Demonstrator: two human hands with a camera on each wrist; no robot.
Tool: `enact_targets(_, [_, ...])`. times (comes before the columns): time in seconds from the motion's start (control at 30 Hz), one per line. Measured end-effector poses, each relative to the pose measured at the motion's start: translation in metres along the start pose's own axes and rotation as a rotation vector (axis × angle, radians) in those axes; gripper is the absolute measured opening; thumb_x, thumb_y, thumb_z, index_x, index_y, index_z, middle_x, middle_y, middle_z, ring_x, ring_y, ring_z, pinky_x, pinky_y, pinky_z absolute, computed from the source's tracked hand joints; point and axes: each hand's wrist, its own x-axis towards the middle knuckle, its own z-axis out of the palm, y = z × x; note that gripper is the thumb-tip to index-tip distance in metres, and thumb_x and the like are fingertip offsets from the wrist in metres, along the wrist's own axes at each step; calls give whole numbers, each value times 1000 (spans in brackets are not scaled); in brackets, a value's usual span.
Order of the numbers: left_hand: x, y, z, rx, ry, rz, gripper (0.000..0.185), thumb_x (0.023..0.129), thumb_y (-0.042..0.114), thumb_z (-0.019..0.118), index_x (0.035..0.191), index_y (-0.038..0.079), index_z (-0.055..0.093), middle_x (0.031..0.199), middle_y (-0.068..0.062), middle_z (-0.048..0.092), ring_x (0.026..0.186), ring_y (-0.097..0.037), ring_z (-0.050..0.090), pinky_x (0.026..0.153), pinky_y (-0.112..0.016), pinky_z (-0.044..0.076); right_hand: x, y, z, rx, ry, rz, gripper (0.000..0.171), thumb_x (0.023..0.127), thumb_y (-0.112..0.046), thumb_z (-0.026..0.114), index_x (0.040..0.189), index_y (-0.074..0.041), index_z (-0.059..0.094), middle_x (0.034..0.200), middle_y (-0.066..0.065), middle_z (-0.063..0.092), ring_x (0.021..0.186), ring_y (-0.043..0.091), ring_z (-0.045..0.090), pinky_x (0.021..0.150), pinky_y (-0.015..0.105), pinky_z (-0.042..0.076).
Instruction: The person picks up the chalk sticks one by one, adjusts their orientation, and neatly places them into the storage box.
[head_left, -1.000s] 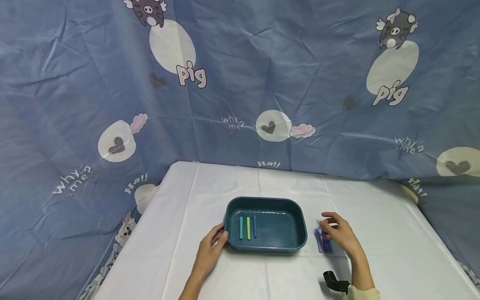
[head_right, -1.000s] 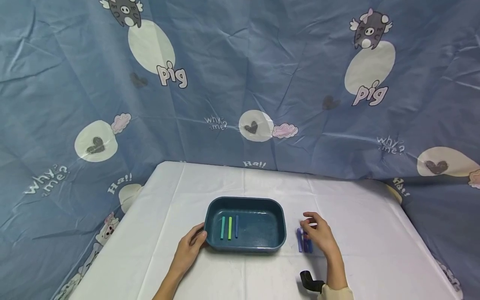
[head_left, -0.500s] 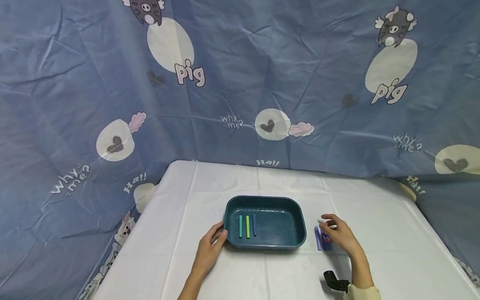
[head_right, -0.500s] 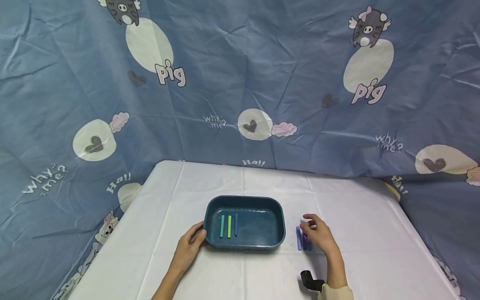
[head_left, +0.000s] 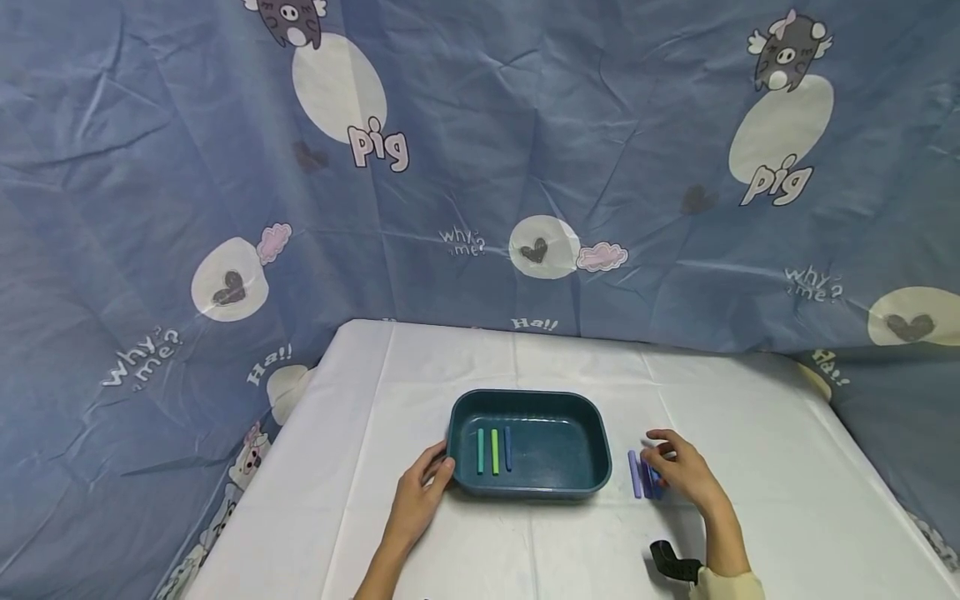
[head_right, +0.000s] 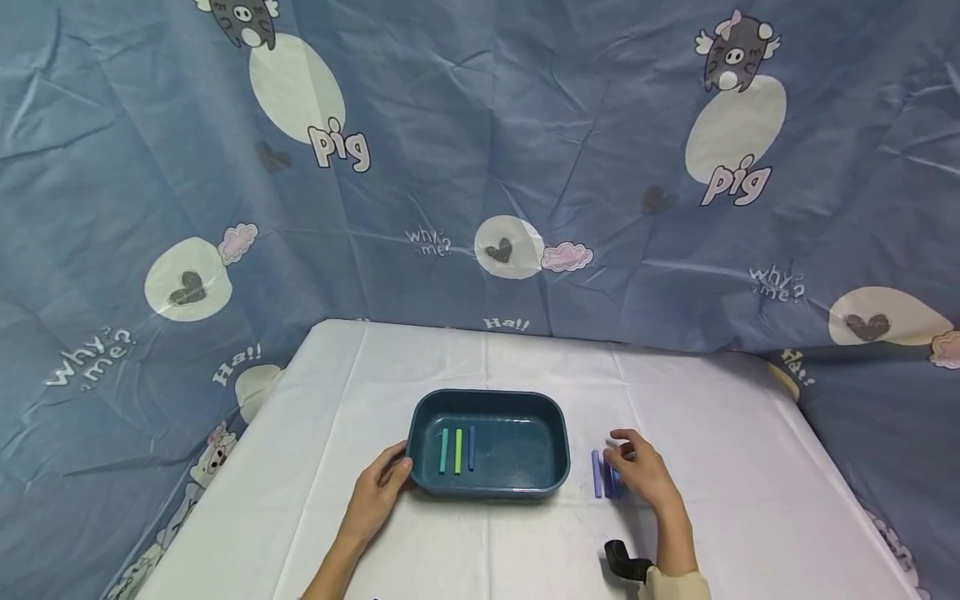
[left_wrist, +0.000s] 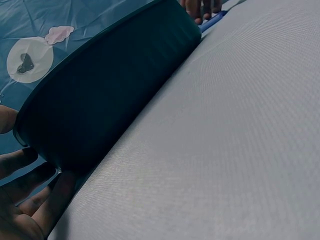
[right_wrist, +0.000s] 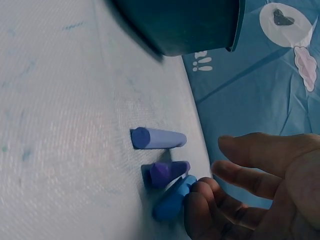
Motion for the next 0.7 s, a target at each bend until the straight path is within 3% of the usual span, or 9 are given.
enact_targets(0.17, [0, 0, 0, -4, 2, -4, 44, 96, 24, 56, 133, 1, 51, 125, -17, 62, 115, -26, 61, 97, -30, 50, 0, 1, -2, -64, 13, -6, 43, 92, -16, 60, 128, 5, 48, 102, 22, 58, 82, 18, 60, 60, 26, 55])
enact_targets(0.4, [1, 0, 0, 7, 1, -1, 44, 96, 25, 56, 133, 2, 51, 123, -16, 63, 114, -25, 62, 99, -33, 49, 0, 0, -3, -177, 33, -65, 37, 88, -8, 63, 120, 7, 52, 90, 17, 62, 68, 14, 56, 55, 24, 46])
enact_targets(0.7, [1, -1, 0, 12, -1, -7, 44, 96, 26, 56, 133, 3, 51, 122, -16, 64, 114, -25, 62, 99, -30, 49, 3, 3, -1, -296, 46, -68, 33, 82, -8, 64, 112, 7, 58, 85, 12, 64, 72, 17, 55, 61, 29, 43])
